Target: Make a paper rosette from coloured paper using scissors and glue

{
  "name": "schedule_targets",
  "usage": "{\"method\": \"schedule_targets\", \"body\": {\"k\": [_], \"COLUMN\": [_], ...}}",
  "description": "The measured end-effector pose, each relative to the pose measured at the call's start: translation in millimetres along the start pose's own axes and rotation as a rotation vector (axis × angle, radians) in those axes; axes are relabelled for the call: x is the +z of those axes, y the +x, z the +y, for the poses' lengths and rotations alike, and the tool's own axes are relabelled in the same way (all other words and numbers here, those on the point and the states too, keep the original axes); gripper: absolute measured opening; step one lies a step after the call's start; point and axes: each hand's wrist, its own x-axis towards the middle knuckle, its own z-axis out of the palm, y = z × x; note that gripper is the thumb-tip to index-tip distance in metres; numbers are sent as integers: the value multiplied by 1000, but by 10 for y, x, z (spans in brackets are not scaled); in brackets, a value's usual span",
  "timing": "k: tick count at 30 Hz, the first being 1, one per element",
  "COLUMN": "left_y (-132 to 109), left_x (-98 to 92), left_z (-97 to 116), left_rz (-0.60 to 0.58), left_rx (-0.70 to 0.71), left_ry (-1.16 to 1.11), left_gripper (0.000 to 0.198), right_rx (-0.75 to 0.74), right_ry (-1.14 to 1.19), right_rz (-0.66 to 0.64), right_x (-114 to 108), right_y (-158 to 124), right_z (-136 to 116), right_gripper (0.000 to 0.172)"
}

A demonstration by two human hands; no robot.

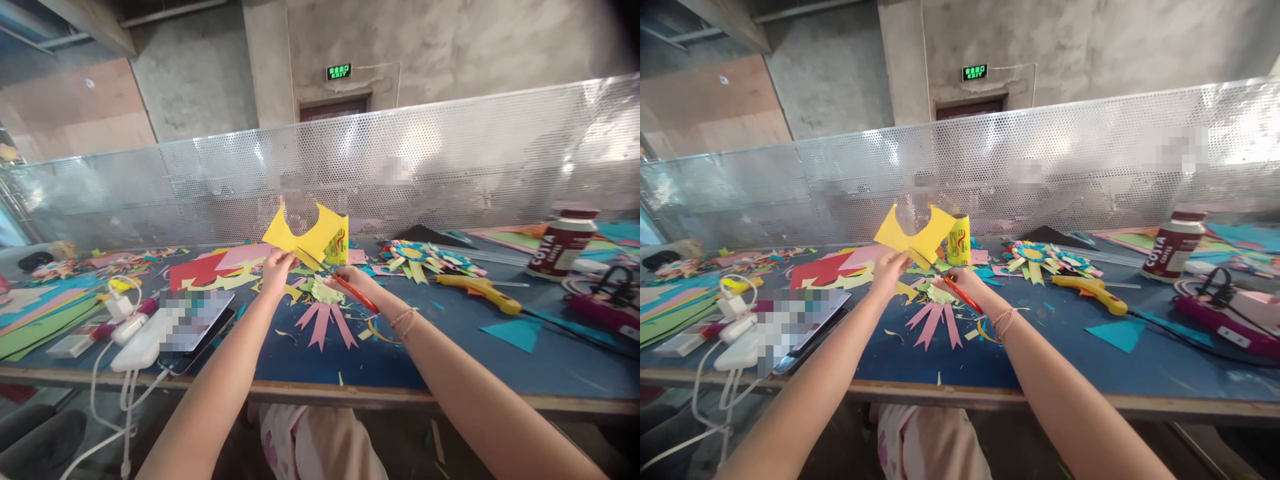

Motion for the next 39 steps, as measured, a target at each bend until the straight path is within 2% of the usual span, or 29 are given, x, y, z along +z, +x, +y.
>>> {"method": "schedule_targets", "body": {"k": [8,24,29,34,39], "left_y": [-36,-27,-27,-25,-59], "left_x": [16,20,28,26,42], "left_z": [26,10,19,-2,-16], "left_rz": [-37,-74,-51,-54,-125], "left_rx": [-23,-40,-45,-27,-26], "left_ry": [-3,-25,-31,6,33], "left_gripper": [32,37,33,29,27], "right_rx": [3,-5,-18,-4,16], "right_ry": [-13,-65,-62,-30,14], "right_rz": [-69,-13,3,-26,-52], "right_x": [9,74,88,67,30], "right_y": [-5,71,87,48,-10], "right_z": [16,129,150,98,-12], "right_gripper": [51,51,51,50,48]}}
